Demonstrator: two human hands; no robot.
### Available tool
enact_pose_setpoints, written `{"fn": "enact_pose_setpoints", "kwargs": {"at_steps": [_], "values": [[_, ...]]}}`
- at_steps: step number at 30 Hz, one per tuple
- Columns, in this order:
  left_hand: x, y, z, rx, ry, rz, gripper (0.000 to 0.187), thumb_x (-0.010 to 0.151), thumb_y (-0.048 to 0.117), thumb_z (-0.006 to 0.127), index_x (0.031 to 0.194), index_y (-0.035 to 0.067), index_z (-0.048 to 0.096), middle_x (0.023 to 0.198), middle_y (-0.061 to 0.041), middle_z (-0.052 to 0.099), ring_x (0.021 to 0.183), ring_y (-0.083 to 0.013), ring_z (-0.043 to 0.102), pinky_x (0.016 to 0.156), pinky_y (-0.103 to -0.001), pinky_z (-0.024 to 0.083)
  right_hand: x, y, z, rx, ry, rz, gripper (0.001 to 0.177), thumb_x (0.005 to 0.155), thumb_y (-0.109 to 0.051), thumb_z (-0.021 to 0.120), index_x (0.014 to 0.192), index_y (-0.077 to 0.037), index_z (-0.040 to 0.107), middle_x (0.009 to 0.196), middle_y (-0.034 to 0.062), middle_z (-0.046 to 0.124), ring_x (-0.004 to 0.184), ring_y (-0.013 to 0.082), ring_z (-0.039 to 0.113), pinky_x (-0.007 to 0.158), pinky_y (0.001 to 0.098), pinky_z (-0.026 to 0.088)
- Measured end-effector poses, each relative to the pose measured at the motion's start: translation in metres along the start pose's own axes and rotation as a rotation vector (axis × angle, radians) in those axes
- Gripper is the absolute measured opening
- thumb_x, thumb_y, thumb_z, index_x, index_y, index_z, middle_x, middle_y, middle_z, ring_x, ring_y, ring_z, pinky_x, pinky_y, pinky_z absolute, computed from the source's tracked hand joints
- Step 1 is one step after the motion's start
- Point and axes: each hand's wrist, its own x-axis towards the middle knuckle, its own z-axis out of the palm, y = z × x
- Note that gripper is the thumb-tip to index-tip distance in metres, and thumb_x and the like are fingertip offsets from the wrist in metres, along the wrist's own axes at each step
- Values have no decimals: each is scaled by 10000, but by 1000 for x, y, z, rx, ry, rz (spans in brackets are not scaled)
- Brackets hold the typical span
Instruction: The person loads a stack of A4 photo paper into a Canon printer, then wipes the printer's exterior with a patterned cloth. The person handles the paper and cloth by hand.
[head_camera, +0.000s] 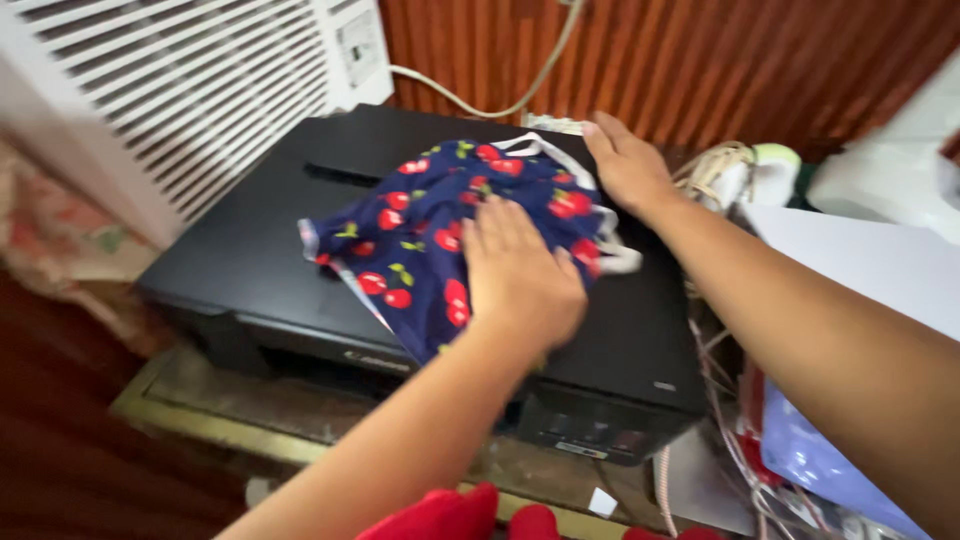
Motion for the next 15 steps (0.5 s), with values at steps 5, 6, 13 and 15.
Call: {"fn": "enact_pose_setpoints", "kwargs": {"at_steps": [5, 6, 13, 15], "values": [[-42, -79, -25, -245, -93, -80, 485, 873, 327, 519, 1206, -19, 587, 1282, -228, 625, 1254, -401, 559, 1095, -519, 405, -14, -15, -5, -287, -3, 90, 701, 995, -513, 476, 1561, -107, 402, 1386, 247, 592, 1289, 432, 547, 1102, 509, 388], [-34, -110, -31, -141, 5, -91, 478, 875, 314, 533, 1187, -45, 584, 1231, -253, 630, 1182, -420, 576, 1034, -531, 427, -15, -18, -3, -358, 30, 114, 695, 993, -508, 487, 1555, -108, 404, 1364, 248, 609, 1261, 444, 567, 1079, 546, 394], [20, -254, -40, 344, 211, -254, 678, 960, 393, 492, 1366, -149, 537, 1331, -283, 602, 1198, -427, 560, 1024, -585, 394, -15, -22, -5, -428, -13, 222, 693, 991, -539, 518, 1508, -84, 447, 1296, 278, 635, 1220, 451, 588, 1039, 549, 439], [19, -235, -41, 342, 138, -322, 692, 945, 388, 482, 1360, -164, 523, 1357, -300, 570, 1232, -435, 533, 1045, -575, 376, -15, -24, -4, -425, -31, 230, 671, 995, -533, 515, 1497, -90, 471, 1293, 260, 654, 1227, 438, 596, 1053, 546, 436]]}}
